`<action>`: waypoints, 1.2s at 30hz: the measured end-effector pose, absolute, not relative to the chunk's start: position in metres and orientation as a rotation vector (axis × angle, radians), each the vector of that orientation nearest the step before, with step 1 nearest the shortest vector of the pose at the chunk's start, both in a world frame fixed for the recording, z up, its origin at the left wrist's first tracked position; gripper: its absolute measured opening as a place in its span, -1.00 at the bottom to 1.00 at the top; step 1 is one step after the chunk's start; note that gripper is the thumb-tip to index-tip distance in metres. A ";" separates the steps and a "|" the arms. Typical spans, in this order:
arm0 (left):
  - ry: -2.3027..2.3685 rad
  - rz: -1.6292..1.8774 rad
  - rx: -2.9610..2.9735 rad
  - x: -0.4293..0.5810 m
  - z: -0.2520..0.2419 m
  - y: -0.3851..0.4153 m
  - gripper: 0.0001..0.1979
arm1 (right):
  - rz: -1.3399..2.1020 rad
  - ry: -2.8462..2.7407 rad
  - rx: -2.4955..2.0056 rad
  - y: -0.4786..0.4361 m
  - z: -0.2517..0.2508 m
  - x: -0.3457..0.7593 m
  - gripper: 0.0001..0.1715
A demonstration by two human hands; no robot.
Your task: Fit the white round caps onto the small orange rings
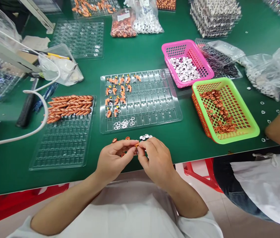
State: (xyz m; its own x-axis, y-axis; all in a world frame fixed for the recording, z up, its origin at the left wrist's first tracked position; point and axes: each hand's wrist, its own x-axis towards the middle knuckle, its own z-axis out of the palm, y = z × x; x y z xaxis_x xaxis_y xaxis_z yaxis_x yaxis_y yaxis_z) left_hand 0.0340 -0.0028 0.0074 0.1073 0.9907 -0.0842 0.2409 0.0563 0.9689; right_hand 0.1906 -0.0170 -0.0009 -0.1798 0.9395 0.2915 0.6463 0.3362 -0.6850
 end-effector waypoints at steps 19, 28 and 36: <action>1.373 1.082 1.665 0.036 0.003 -0.006 -0.79 | 0.593 -1.856 -1.388 -0.016 0.001 0.185 -0.89; 1.340 0.978 1.365 0.039 0.015 0.000 -0.86 | 0.907 -1.655 -1.364 -0.011 0.008 0.190 -0.89; 1.255 0.862 0.947 0.037 0.028 0.019 -0.93 | 1.058 -1.491 -1.328 -0.005 0.011 0.204 -0.87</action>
